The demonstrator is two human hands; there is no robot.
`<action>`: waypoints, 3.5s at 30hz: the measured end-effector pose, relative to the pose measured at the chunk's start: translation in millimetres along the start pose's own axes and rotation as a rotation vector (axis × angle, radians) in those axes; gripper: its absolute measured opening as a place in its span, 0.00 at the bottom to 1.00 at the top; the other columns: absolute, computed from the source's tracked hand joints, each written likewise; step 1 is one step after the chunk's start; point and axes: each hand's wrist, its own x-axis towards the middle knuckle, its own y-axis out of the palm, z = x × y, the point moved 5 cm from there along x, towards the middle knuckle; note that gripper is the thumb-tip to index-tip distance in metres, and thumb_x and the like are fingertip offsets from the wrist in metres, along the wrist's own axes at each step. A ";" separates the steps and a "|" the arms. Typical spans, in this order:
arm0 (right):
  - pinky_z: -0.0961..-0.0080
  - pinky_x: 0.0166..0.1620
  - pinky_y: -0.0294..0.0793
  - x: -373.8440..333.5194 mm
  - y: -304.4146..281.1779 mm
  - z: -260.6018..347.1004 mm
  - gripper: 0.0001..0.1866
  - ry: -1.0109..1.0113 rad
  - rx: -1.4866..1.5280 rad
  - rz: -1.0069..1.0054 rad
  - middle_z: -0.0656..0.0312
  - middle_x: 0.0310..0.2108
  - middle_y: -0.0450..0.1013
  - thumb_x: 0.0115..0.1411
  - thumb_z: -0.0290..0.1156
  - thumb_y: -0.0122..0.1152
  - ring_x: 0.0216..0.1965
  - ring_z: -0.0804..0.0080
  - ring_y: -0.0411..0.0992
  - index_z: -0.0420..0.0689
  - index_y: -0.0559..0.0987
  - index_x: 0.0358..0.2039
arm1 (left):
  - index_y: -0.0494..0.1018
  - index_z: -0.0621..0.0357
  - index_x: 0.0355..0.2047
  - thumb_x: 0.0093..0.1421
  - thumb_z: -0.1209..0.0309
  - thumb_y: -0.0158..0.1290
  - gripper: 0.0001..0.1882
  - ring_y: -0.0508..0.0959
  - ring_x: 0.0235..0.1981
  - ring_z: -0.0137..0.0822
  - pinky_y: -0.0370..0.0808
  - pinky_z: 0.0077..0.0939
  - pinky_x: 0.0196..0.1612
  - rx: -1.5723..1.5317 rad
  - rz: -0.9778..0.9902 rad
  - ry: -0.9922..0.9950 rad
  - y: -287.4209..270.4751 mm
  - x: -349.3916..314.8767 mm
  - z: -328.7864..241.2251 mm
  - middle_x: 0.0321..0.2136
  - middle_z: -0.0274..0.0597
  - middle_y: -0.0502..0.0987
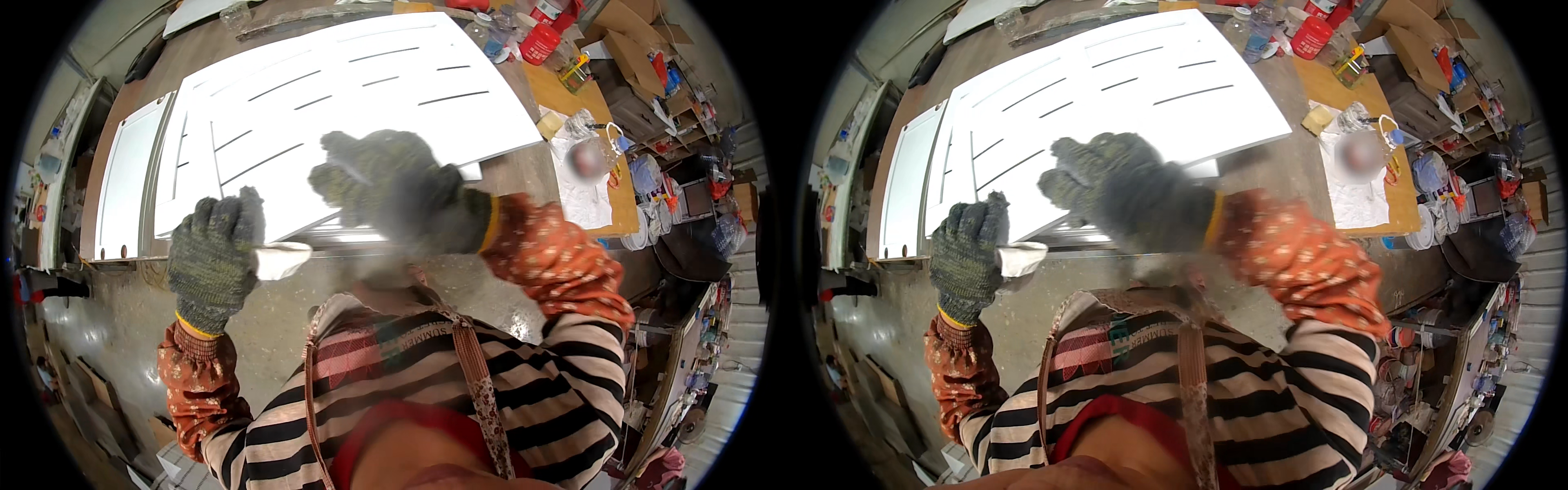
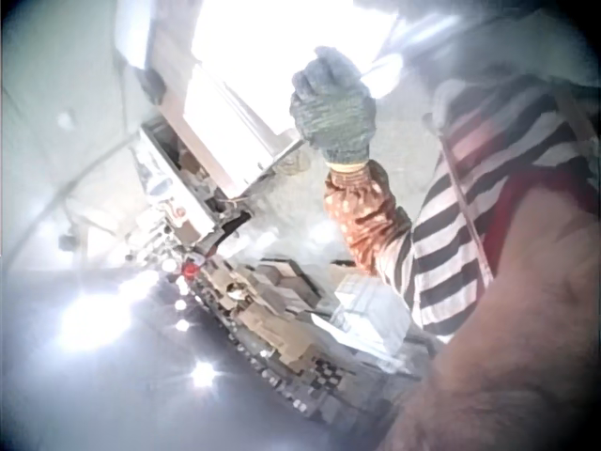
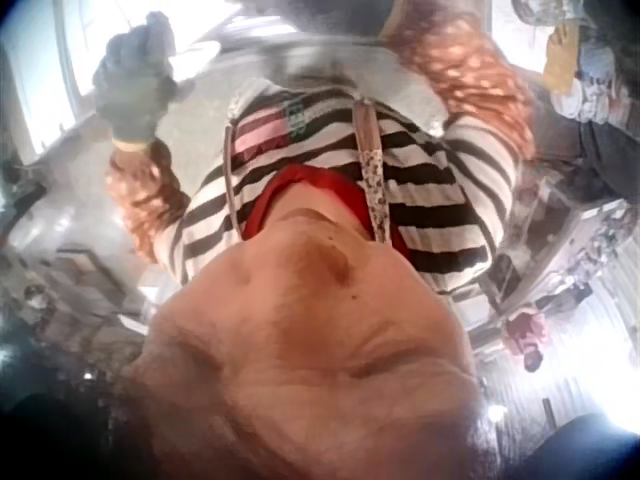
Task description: The person wipes white wooden cabinet doors with a cloth, lifting and turning them over on a workbench.
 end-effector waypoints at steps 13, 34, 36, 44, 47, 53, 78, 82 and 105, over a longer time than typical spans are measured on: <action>0.60 0.57 0.62 -67.3 -26.7 -42.1 0.20 0.103 -0.202 -0.088 0.55 0.55 0.66 0.62 0.38 0.47 0.60 0.57 0.60 0.44 0.71 0.51 | 0.59 0.61 0.58 0.42 0.64 0.62 0.42 0.67 0.54 0.46 0.66 0.41 0.51 0.176 0.548 -0.433 -3.2 75.5 -65.2 0.51 0.48 0.68; 0.61 0.46 0.70 -112.9 -91.9 -90.2 0.19 0.016 -0.166 0.025 0.50 0.54 0.66 0.54 0.35 0.56 0.47 0.60 0.70 0.48 0.74 0.47 | 0.64 0.61 0.54 0.38 0.72 0.56 0.37 0.70 0.45 0.48 0.68 0.43 0.47 -0.114 0.079 -0.212 -24.2 129.8 -123.3 0.44 0.50 0.69; 0.61 0.45 0.70 -98.9 -88.1 -98.8 0.19 -0.080 -0.249 0.183 0.48 0.54 0.66 0.54 0.35 0.56 0.44 0.60 0.71 0.47 0.73 0.47 | 0.65 0.61 0.52 0.38 0.72 0.56 0.36 0.70 0.44 0.47 0.68 0.43 0.46 -0.120 0.087 -0.251 -17.1 129.1 -121.6 0.43 0.49 0.69; 0.61 0.35 0.72 -24.7 -72.6 -195.8 0.13 -0.169 -0.407 0.035 0.60 0.34 0.67 0.56 0.32 0.51 0.36 0.63 0.71 0.46 0.73 0.41 | 0.67 0.62 0.48 0.35 0.72 0.59 0.34 0.70 0.42 0.48 0.69 0.42 0.44 -0.132 0.021 -0.240 -11.3 131.4 -115.7 0.41 0.49 0.70; 0.63 0.36 0.73 -54.4 -67.3 -163.1 0.16 -0.162 -0.322 0.313 0.58 0.41 0.69 0.55 0.32 0.54 0.37 0.63 0.72 0.45 0.73 0.44 | 0.66 0.62 0.48 0.34 0.71 0.59 0.35 0.71 0.43 0.48 0.69 0.43 0.44 -0.192 0.033 -0.286 -3.7 122.6 -112.0 0.41 0.49 0.70; 0.59 0.56 0.64 -56.3 -61.0 -199.1 0.19 -0.164 -0.468 0.133 0.57 0.57 0.64 0.58 0.32 0.52 0.59 0.58 0.62 0.46 0.71 0.51 | 0.66 0.64 0.51 0.45 0.62 0.57 0.33 0.71 0.45 0.49 0.69 0.47 0.45 -0.210 0.207 -0.173 -5.0 128.5 -106.7 0.47 0.54 0.69; 0.63 0.49 0.68 -44.8 -70.8 -153.5 0.22 -0.228 -0.235 0.056 0.55 0.53 0.66 0.58 0.37 0.53 0.46 0.64 0.68 0.45 0.70 0.52 | 0.67 0.62 0.48 0.49 0.73 0.62 0.26 0.76 0.43 0.35 0.74 0.30 0.48 -1.086 -0.374 -0.666 86.7 8.0 -12.6 0.41 0.45 0.75; 0.62 0.60 0.61 -35.2 -84.9 -213.6 0.25 -0.063 -0.454 0.263 0.57 0.59 0.61 0.61 0.32 0.52 0.58 0.62 0.62 0.46 0.64 0.59 | 0.68 0.63 0.48 0.51 0.68 0.60 0.25 0.73 0.47 0.37 0.70 0.32 0.52 -0.684 -0.521 -0.903 54.3 15.0 -2.8 0.43 0.46 0.74; 0.64 0.56 0.66 15.0 -7.7 -93.4 0.26 -0.408 0.060 0.510 0.57 0.53 0.67 0.56 0.24 0.55 0.55 0.65 0.65 0.51 0.68 0.57 | 0.70 0.65 0.49 0.51 0.52 0.59 0.33 0.71 0.50 0.48 0.63 0.42 0.56 -0.382 -0.397 -0.955 49.4 39.7 4.6 0.47 0.53 0.73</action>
